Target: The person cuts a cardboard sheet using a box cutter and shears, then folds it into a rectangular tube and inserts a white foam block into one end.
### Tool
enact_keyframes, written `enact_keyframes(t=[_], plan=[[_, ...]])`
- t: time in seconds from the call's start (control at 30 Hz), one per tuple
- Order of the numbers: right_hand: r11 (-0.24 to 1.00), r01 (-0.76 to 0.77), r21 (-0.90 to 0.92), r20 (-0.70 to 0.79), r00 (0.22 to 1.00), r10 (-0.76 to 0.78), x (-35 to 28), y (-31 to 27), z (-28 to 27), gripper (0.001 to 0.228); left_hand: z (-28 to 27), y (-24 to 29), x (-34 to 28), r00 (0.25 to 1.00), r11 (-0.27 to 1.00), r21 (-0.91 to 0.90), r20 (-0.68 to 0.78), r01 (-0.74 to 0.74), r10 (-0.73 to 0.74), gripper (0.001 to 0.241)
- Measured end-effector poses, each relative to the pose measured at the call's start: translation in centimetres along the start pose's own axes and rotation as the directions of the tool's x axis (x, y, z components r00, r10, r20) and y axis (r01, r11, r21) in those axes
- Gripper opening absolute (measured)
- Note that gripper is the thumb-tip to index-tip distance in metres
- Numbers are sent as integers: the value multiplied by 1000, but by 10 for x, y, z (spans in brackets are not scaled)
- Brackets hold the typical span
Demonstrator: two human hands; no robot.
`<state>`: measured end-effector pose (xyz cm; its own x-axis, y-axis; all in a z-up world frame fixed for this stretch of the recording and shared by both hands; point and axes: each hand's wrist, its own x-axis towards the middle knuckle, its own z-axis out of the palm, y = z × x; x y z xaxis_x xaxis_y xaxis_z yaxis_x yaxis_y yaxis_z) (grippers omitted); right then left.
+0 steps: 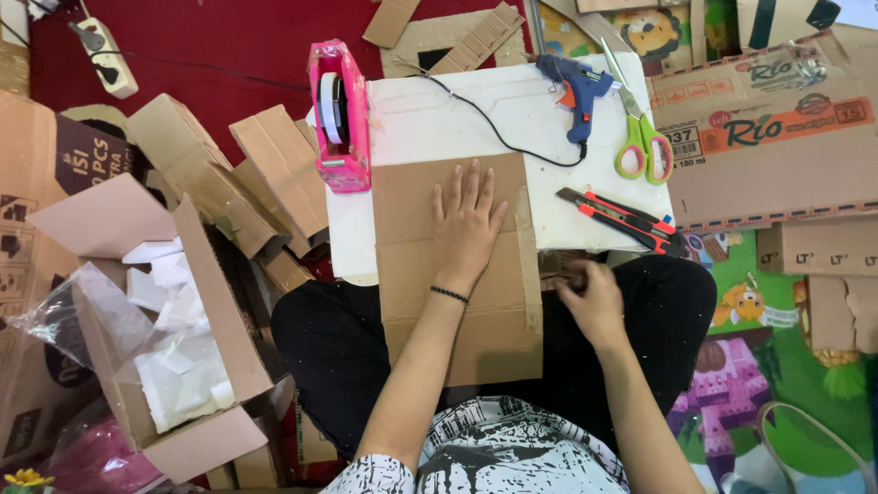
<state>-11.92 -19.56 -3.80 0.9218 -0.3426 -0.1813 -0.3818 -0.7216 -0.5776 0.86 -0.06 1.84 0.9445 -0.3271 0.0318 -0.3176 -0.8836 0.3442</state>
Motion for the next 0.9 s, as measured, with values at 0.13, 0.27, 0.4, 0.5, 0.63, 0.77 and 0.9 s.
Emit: enact_keyframes(t=[0.13,0.27,0.4,0.5,0.63,0.77,0.9], plan=[[991,67,116,-105,993,-55,-34,-20,-15,18,1,0,1,1000,1000,12,15,11,-12,51],[916,372,149,-199,919,-340,-71,-65,-25,16,2,-1,1,1000,1000,6,16,10,-10,51],[827,562,8,-158,818,-553,-83,-59,-15,38,24,-7,1,958,980,196,-272,-34,87,52],[843,538,-18,-169,829,-532,-77,-55,-7,28,18,-5,-1,958,977,210,-270,-37,95,51],[844,535,31,-156,837,-525,-77,-64,-6,17,22,-6,0,949,979,202,-298,-40,100,51],[893,444,72,-140,891,-431,-78,-64,0,10,19,-5,-1,959,981,192,-268,-36,87,52],[887,443,131,-165,892,-421,-83,-66,13,3,20,-5,0,959,980,197,-272,-21,76,52]])
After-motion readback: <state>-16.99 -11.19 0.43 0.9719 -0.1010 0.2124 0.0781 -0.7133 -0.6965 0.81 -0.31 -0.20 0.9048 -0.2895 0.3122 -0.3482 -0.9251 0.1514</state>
